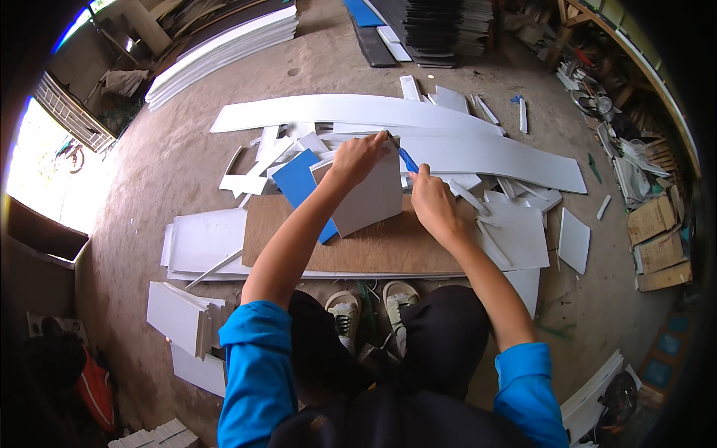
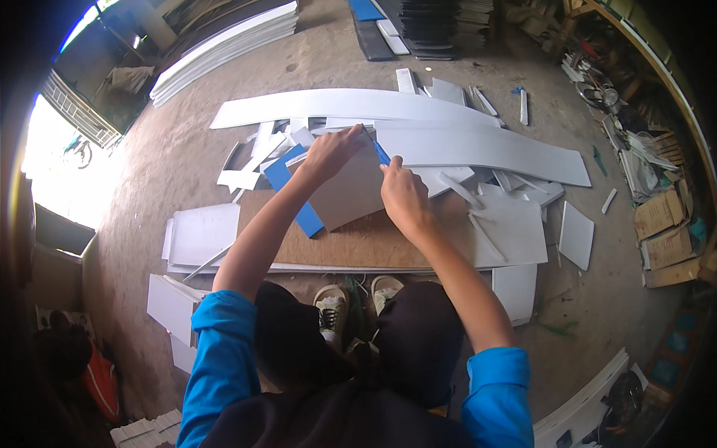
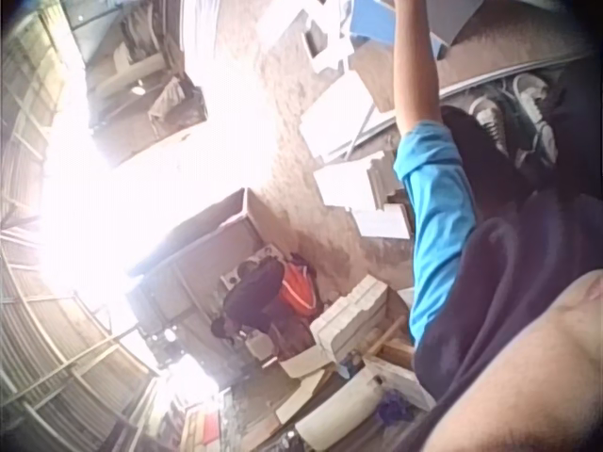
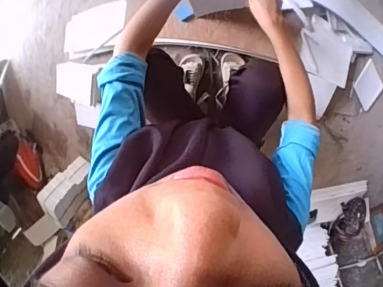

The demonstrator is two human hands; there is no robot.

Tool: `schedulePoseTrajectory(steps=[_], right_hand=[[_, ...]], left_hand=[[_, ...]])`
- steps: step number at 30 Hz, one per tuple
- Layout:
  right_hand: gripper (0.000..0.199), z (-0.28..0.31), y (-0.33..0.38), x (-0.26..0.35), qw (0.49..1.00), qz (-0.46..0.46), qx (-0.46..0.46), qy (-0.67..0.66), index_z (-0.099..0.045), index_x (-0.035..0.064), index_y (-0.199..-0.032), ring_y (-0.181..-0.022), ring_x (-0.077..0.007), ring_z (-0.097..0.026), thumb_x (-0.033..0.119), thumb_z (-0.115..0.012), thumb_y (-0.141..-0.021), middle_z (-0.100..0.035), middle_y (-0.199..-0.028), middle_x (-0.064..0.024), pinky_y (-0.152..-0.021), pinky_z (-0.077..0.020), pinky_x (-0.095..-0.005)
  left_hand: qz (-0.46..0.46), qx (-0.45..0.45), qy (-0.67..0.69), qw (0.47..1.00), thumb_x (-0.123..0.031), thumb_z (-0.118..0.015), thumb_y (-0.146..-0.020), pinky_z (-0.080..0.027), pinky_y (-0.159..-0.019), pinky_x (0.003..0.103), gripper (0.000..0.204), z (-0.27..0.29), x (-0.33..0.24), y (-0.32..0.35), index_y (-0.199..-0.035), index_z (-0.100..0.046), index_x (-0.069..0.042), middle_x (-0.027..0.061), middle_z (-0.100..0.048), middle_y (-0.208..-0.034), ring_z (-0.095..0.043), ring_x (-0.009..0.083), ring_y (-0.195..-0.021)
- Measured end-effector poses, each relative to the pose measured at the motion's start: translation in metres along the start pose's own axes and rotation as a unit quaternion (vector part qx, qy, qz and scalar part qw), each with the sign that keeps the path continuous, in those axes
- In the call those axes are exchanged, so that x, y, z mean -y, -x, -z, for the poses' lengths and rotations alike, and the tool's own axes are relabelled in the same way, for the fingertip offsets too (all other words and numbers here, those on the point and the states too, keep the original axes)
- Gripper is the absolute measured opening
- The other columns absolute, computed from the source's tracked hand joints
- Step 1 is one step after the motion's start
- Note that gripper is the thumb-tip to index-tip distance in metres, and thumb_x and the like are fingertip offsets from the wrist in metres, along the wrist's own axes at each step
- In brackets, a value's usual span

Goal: The person sits on the floor and uses a utility knife to cut white rectangular sheets. They use a blue rectangular board as a guide to ensure straight cuts, repeatedly scoring the material and snapping it apart. The person handles the sheets one at a time, discarding the cut-off pieces to the side.

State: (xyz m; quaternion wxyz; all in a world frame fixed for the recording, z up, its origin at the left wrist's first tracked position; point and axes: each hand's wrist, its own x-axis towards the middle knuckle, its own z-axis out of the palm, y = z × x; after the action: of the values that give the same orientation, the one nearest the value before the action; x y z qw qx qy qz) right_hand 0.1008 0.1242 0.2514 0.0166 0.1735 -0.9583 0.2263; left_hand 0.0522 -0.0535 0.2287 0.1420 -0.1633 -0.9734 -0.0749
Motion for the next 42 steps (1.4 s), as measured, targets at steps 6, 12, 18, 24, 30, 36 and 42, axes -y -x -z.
schedulePoseTrajectory(steps=[6, 12, 18, 24, 30, 36, 42], right_hand=[[0.025, -0.011, 0.0, 0.001, 0.999, -0.011, -0.015, -0.037, -0.039, -0.0065, -0.092, -0.063, -0.0439, -0.057, 0.019, -0.037, -0.092, -0.055, -0.062, -0.0289, -0.049, -0.0452, -0.0477], [0.028, -0.002, 0.0, 0.011, 0.999, -0.012, 0.022, 0.041, -0.042, -0.0054, -0.098, -0.062, -0.0353, -0.062, 0.021, -0.038, -0.09, -0.059, -0.063, -0.0216, -0.052, -0.0507, -0.0423], [0.025, -0.002, -0.004, 0.008, 0.997, 0.036, 0.009, 0.071, -0.046, -0.001, -0.088, -0.06, -0.0345, -0.062, 0.023, -0.041, -0.089, -0.058, -0.058, -0.0188, -0.052, -0.05, -0.0428], [0.025, 0.004, -0.006, 0.009, 0.997, 0.027, 0.016, 0.071, -0.047, -0.0013, -0.088, -0.062, -0.0355, -0.062, 0.023, -0.04, -0.089, -0.059, -0.061, -0.0211, -0.056, -0.0506, -0.0431], [0.026, 0.008, -0.007, 0.016, 0.997, 0.02, 0.044, 0.058, -0.047, -0.0014, -0.088, -0.063, -0.0371, -0.062, 0.024, -0.039, -0.09, -0.059, -0.064, -0.0222, -0.057, -0.0504, -0.0438], [0.028, 0.004, -0.027, 0.009, 0.996, 0.003, 0.08, 0.025, -0.047, -0.0033, -0.091, -0.069, -0.0386, -0.061, 0.024, -0.039, -0.089, -0.06, -0.071, -0.0236, -0.06, -0.0503, -0.0447], [0.029, 0.007, -0.007, 0.012, 0.991, -0.045, 0.126, 0.022, -0.046, -0.0032, -0.093, -0.075, -0.0384, -0.061, 0.024, -0.038, -0.09, -0.061, -0.078, -0.0241, -0.067, -0.0497, -0.0446]], left_hand=[[0.002, 0.0, -0.006, 1.0, -0.031, -0.049, -0.086, -0.049, -0.051, 0.039, 0.035, 0.002, -0.001, 0.0, -0.108, -0.044, -0.004, 0.0127, -0.062, -0.085, -0.061, 0.0302, -0.063], [-0.011, -0.005, 0.02, 1.0, -0.026, -0.048, -0.085, -0.049, -0.052, 0.041, 0.031, 0.002, -0.001, 0.003, -0.104, -0.044, -0.002, 0.0155, -0.062, -0.08, -0.061, 0.0323, -0.063], [-0.018, -0.004, 0.024, 1.0, -0.022, -0.047, -0.085, -0.049, -0.051, 0.042, 0.028, 0.004, 0.0, 0.003, -0.102, -0.044, 0.0, 0.0184, -0.061, -0.075, -0.06, 0.0335, -0.06], [-0.023, -0.031, 0.026, 0.999, -0.025, -0.047, -0.086, -0.048, -0.048, 0.042, 0.025, 0.001, 0.002, 0.003, -0.099, -0.045, -0.003, 0.0144, -0.061, -0.071, -0.06, 0.0323, -0.057], [-0.021, 0.029, 0.036, 0.999, -0.021, -0.046, -0.087, -0.048, -0.048, 0.04, 0.025, 0.008, 0.0, 0.004, -0.101, -0.043, 0.0, 0.0173, -0.06, -0.074, -0.06, 0.0324, -0.06], [-0.049, 0.009, 0.029, 0.998, -0.018, -0.046, -0.085, -0.048, -0.048, 0.041, 0.023, 0.006, -0.009, 0.007, -0.1, -0.041, 0.0, 0.0169, -0.058, -0.083, -0.061, 0.033, -0.062], [-0.027, 0.025, 0.016, 0.999, -0.015, -0.047, -0.084, -0.049, -0.049, 0.041, 0.023, 0.009, -0.007, 0.007, -0.1, -0.041, 0.001, 0.0172, -0.057, -0.09, -0.061, 0.0323, -0.062]])
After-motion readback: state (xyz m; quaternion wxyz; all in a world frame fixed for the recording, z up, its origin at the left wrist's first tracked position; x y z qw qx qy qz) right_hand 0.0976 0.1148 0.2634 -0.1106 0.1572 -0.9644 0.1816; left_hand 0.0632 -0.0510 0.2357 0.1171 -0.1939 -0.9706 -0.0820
